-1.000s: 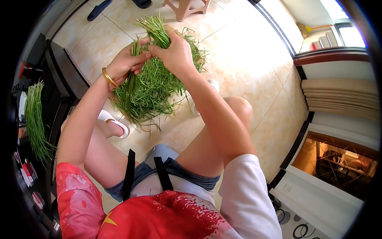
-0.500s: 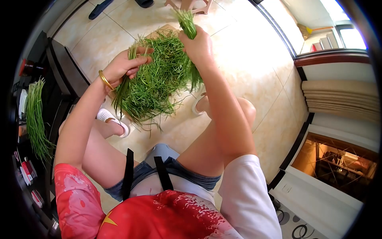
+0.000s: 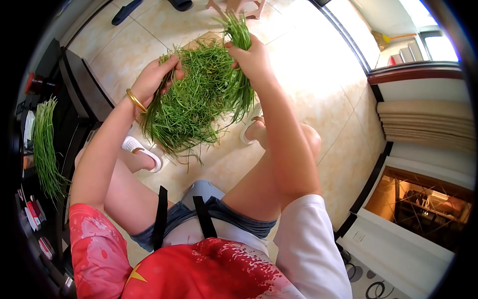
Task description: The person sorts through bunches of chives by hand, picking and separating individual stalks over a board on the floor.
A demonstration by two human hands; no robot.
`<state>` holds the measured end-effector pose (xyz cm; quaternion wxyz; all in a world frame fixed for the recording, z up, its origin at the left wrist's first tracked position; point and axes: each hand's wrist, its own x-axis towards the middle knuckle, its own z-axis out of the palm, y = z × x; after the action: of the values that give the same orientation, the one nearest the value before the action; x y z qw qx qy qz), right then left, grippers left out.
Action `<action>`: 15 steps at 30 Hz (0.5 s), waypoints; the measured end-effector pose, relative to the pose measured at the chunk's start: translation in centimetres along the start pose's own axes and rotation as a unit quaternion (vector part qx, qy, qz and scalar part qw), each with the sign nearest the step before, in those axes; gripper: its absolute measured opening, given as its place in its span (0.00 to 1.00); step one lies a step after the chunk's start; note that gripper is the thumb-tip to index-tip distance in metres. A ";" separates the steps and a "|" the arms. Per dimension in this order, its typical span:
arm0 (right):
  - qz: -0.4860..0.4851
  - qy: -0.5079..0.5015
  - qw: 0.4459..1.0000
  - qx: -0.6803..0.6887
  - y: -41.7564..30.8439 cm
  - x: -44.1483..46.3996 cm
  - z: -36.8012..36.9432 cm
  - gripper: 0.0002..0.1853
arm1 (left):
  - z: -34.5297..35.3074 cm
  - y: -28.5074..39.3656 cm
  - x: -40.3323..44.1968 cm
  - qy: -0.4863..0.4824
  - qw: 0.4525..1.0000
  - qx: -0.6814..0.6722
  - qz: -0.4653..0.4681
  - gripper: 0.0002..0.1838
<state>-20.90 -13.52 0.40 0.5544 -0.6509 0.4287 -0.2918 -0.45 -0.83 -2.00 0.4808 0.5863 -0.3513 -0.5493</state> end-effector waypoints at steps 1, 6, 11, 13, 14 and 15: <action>0.000 -0.001 1.000 0.000 -0.2 -0.1 -0.1 0.16 | 0.0 0.0 0.1 0.001 1.000 0.000 0.000 0.19; 0.062 -0.056 0.986 0.143 -1.2 -0.5 0.3 0.13 | -0.1 -0.8 1.3 0.036 0.993 -0.009 0.115 0.19; 0.088 -0.114 0.956 0.257 -2.0 -1.1 0.6 0.14 | 1.3 0.4 0.5 0.007 0.984 -0.158 0.084 0.13; 0.096 -0.197 0.944 0.248 -1.8 -1.1 0.6 0.17 | 1.1 0.7 0.3 0.009 0.980 -0.183 0.079 0.13; 0.096 -0.198 0.943 0.248 -1.8 -1.2 0.8 0.17 | 0.8 0.8 0.4 -0.006 0.981 -0.174 0.081 0.12; 0.088 -0.217 0.934 0.268 -1.8 -1.3 1.1 0.18 | 0.7 1.1 0.4 -0.022 0.982 -0.165 0.084 0.12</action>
<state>-20.12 -11.77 2.06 0.8115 -0.4852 0.2592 -0.1971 -0.96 -1.64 -1.06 0.6077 0.4547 -0.3142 -0.5703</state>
